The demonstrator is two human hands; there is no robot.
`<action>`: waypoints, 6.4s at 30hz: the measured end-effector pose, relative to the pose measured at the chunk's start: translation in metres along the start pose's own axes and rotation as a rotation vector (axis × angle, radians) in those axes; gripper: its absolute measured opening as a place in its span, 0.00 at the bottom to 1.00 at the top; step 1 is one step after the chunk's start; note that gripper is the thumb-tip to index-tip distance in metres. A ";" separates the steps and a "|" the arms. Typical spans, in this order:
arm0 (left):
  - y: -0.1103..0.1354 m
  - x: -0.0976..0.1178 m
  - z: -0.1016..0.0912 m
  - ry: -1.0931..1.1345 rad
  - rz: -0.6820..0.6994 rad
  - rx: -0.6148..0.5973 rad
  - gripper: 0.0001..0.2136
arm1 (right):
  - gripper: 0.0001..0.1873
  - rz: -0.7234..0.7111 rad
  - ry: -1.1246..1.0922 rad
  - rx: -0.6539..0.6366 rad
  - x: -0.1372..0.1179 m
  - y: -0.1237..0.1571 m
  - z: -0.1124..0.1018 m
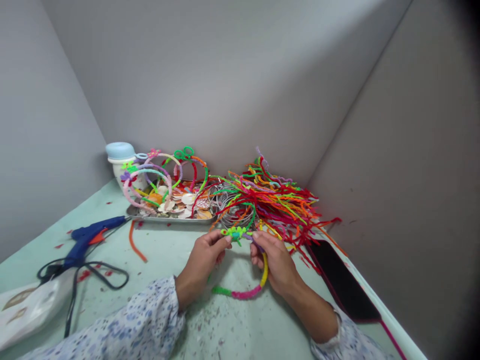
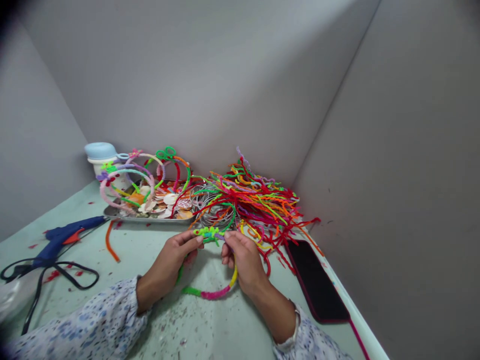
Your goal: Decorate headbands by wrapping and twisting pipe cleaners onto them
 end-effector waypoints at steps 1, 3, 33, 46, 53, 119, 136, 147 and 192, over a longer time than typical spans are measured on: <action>0.000 -0.001 0.000 -0.002 -0.006 -0.008 0.12 | 0.15 -0.001 -0.001 0.003 0.000 0.000 0.000; 0.001 -0.002 0.001 -0.003 -0.015 -0.022 0.14 | 0.14 -0.003 0.000 0.012 0.000 -0.001 -0.001; 0.000 -0.002 -0.002 0.023 0.037 -0.013 0.14 | 0.13 -0.088 0.008 -0.056 0.001 0.001 -0.001; 0.010 0.009 0.011 -0.080 0.033 -0.104 0.14 | 0.11 -0.309 0.536 -0.049 -0.053 0.020 0.012; 0.018 0.021 0.021 -0.107 0.076 -0.141 0.12 | 0.03 -0.558 0.788 0.005 -0.072 0.037 0.023; 0.036 0.042 0.040 -0.261 0.287 -0.361 0.08 | 0.09 -0.190 0.822 -0.035 -0.063 0.047 0.027; 0.024 0.029 0.028 -0.112 0.155 -0.197 0.09 | 0.04 -0.298 0.871 0.036 -0.074 0.047 0.019; 0.028 0.031 0.031 -0.140 0.176 -0.271 0.08 | 0.08 -0.235 0.856 0.059 -0.070 0.044 0.021; 0.025 0.026 0.032 -0.035 0.123 -0.239 0.05 | 0.09 -0.203 0.813 -0.002 -0.060 0.032 0.013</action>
Point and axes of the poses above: each hand's wrist, its own y-axis away from the middle knuckle, its own z-axis out of the palm, x = y × z, the point moved 6 cm from there along -y, towards the middle knuckle, and after that the axes turned 10 degrees about z, right-handed, at the moved point
